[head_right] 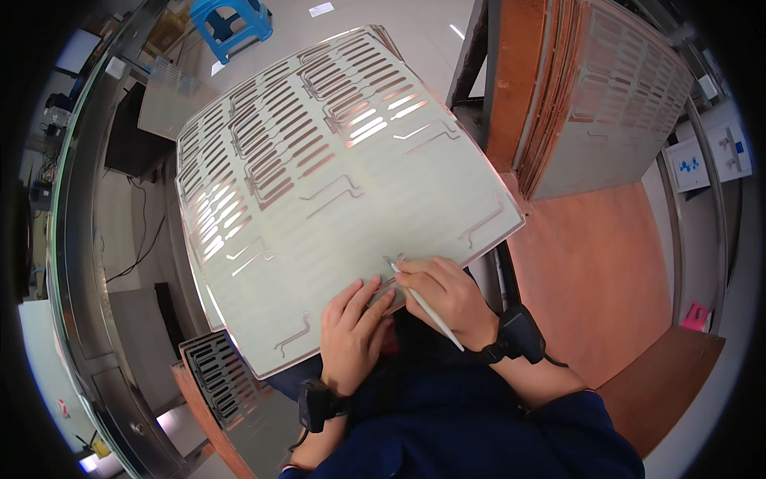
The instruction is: Marking specific locations on metal sheets using a pen for fabrication or assembly.
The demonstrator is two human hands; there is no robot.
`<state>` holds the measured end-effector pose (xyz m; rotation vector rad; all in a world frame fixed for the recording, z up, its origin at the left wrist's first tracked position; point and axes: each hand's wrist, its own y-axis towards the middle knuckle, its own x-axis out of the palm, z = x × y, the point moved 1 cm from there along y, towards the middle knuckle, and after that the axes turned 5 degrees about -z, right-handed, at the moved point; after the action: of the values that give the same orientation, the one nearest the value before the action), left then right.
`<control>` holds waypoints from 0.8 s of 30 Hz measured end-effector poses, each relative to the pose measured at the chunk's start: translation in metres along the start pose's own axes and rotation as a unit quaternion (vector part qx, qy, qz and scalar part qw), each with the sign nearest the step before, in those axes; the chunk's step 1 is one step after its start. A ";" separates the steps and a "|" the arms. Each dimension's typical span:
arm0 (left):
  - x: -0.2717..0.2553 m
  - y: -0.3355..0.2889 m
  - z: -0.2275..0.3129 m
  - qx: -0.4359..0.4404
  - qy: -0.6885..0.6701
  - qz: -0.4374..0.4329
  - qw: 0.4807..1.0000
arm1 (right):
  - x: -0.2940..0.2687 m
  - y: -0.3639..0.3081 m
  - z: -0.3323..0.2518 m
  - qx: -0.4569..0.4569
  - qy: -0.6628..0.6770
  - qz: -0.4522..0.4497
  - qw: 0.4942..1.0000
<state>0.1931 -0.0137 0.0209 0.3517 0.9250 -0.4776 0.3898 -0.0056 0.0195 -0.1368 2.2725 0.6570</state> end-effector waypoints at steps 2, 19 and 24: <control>0.000 0.001 0.000 -0.002 0.003 0.000 1.000 | -0.001 -0.001 0.000 0.008 0.005 0.005 1.000; -0.001 0.001 0.001 -0.008 0.014 -0.012 1.000 | -0.005 -0.004 -0.003 0.001 0.026 -0.005 1.000; 0.000 0.000 0.000 -0.008 0.015 -0.009 1.000 | -0.001 -0.004 -0.002 0.019 0.015 0.013 1.000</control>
<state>0.1930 -0.0142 0.0213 0.3373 0.9618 -0.4821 0.3905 -0.0105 0.0196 -0.0986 2.3173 0.6280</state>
